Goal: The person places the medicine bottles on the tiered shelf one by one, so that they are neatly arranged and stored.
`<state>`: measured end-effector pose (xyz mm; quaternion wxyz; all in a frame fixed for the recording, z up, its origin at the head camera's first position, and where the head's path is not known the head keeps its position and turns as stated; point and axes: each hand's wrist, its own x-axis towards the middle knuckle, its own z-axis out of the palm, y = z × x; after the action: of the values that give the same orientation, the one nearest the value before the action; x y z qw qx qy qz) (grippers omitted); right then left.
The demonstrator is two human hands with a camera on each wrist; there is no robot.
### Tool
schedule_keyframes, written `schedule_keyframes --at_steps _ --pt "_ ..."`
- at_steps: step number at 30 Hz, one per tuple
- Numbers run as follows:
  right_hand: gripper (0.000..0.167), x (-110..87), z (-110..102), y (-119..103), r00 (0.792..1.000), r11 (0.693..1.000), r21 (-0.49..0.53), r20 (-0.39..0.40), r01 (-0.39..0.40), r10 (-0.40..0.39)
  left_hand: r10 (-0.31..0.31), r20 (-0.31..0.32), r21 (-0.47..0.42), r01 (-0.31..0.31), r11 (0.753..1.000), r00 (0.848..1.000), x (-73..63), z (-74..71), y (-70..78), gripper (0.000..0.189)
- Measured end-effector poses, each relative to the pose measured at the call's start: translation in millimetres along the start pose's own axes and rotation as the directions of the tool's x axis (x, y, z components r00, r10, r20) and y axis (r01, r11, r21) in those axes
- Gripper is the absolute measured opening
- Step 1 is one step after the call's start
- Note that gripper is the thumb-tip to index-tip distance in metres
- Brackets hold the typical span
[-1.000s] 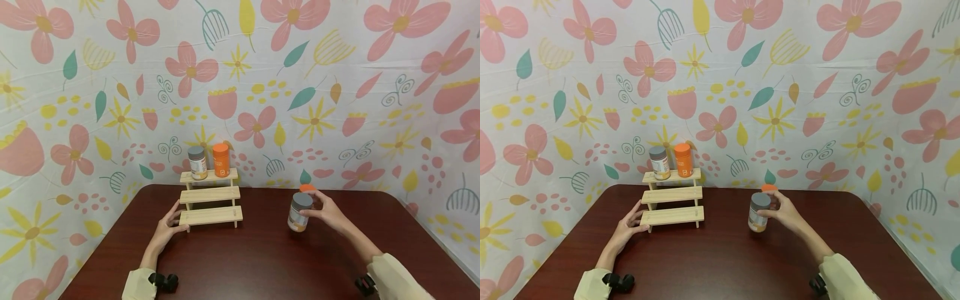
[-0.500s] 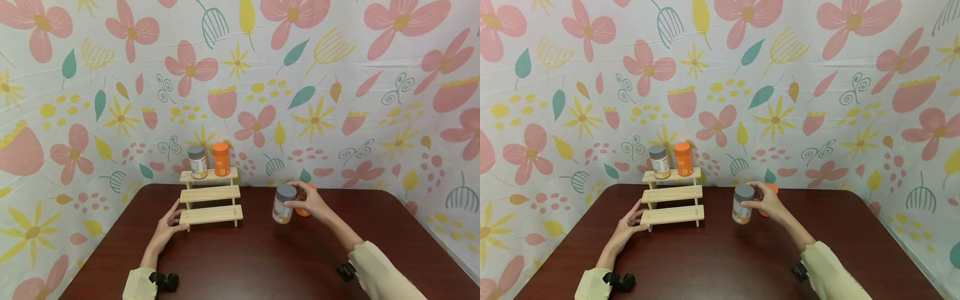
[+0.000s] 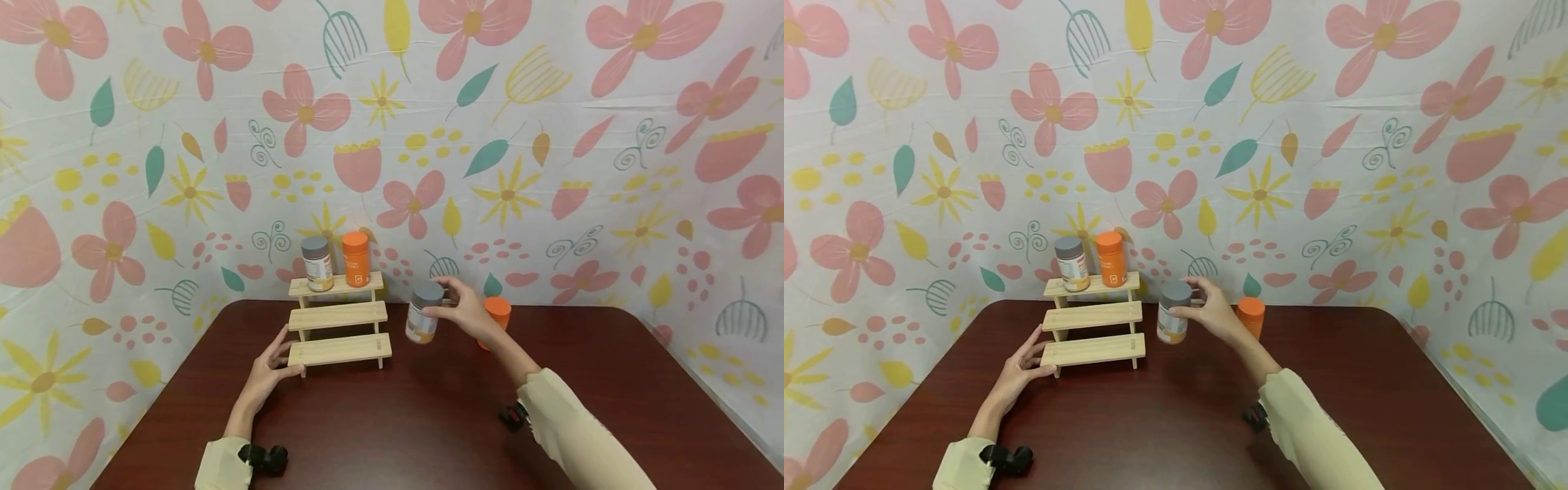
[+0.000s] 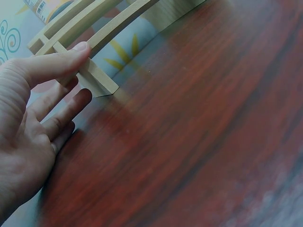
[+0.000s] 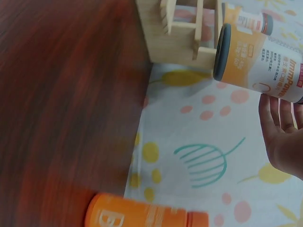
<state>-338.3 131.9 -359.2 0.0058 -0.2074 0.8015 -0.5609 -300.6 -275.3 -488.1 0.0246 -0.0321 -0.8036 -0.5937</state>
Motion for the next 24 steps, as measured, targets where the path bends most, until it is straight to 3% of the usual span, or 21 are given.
schedule_keyframes --at_steps 4,12,24 --pt "0.071 13.4 13.0 -7.3 1.000 1.000 0.005 -0.012 -0.026 0.026 0.000 0.006 -0.004 0.000 1.000 1.000 0.5 -2.0 1.4 0.094" --pt "0.073 37.0 38.0 -27.3 1.000 0.999 0.048 -0.022 0.007 -0.006 0.003 0.007 -0.007 -0.003 1.000 1.000 4.0 -4.3 4.7 0.094" --pt "0.064 64.4 87.5 -44.5 0.999 0.992 0.124 -0.022 0.034 -0.031 -0.018 0.008 -0.012 0.018 1.000 1.000 -0.3 0.3 1.1 0.094"
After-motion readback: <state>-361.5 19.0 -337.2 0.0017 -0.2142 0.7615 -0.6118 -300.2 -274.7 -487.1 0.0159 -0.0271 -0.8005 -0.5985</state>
